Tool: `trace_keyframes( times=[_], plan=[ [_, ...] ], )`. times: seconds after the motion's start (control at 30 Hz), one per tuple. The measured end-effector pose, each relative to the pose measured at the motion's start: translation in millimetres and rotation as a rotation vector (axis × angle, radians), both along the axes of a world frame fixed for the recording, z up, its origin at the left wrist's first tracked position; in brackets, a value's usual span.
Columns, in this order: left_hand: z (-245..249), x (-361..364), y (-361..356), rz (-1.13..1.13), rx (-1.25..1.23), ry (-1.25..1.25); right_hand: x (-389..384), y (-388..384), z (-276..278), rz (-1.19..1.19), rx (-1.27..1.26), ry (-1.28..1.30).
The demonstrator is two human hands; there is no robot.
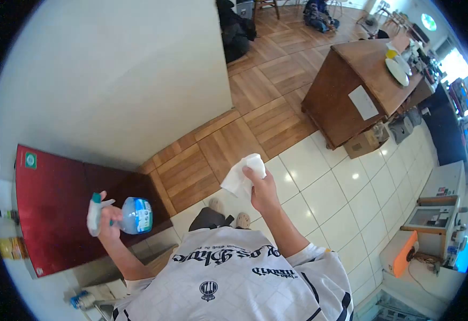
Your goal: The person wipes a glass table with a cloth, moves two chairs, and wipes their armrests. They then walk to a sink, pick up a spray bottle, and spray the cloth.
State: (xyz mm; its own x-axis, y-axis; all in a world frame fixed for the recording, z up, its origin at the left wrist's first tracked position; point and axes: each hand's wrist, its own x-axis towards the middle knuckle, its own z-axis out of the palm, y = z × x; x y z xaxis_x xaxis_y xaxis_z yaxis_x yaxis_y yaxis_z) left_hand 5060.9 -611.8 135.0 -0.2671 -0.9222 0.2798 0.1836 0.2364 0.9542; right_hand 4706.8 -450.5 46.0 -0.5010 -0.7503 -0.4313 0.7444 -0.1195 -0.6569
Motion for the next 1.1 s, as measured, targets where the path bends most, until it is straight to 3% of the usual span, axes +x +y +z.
trace_keyframes(
  times=[0.33, 0.37, 0.43, 0.57, 0.67, 0.77, 0.87, 1.03, 1.1],
  plan=[
    [-51, -255, -153, -0.393, -0.077, -0.198, -190, -103, -14, -0.295, 0.086, 0.102],
    [-50, -287, -171, -0.496, 0.022, -0.256, -208, -117, -11, -0.309, 0.095, 0.102],
    [-66, -357, -222, -0.744, -0.204, -0.241, -243, -145, -1, -0.334, 0.119, 0.118],
    [-47, -507, -271, -1.123, -0.238, -0.259, -309, -200, 27, -0.463, 0.129, 0.138],
    [-47, -606, -297, -1.437, -0.129, -0.206, -360, -242, 38, -0.52, 0.081, 0.204],
    [-63, -696, -321, -1.583, -0.173, -0.163, -415, -289, 34, -0.531, 0.033, 0.342],
    [-83, -774, -352, -1.549, -0.082, -0.095, -486, -331, 25, -0.457, -0.013, 0.492],
    [-85, -885, -426, -1.575, 0.083, -0.225, -618, -405, 19, -0.38, -0.055, 0.521],
    [-81, -925, -458, -1.503, 0.074, -0.263, -671, -435, 15, -0.306, 0.026, 0.879]
  ],
)
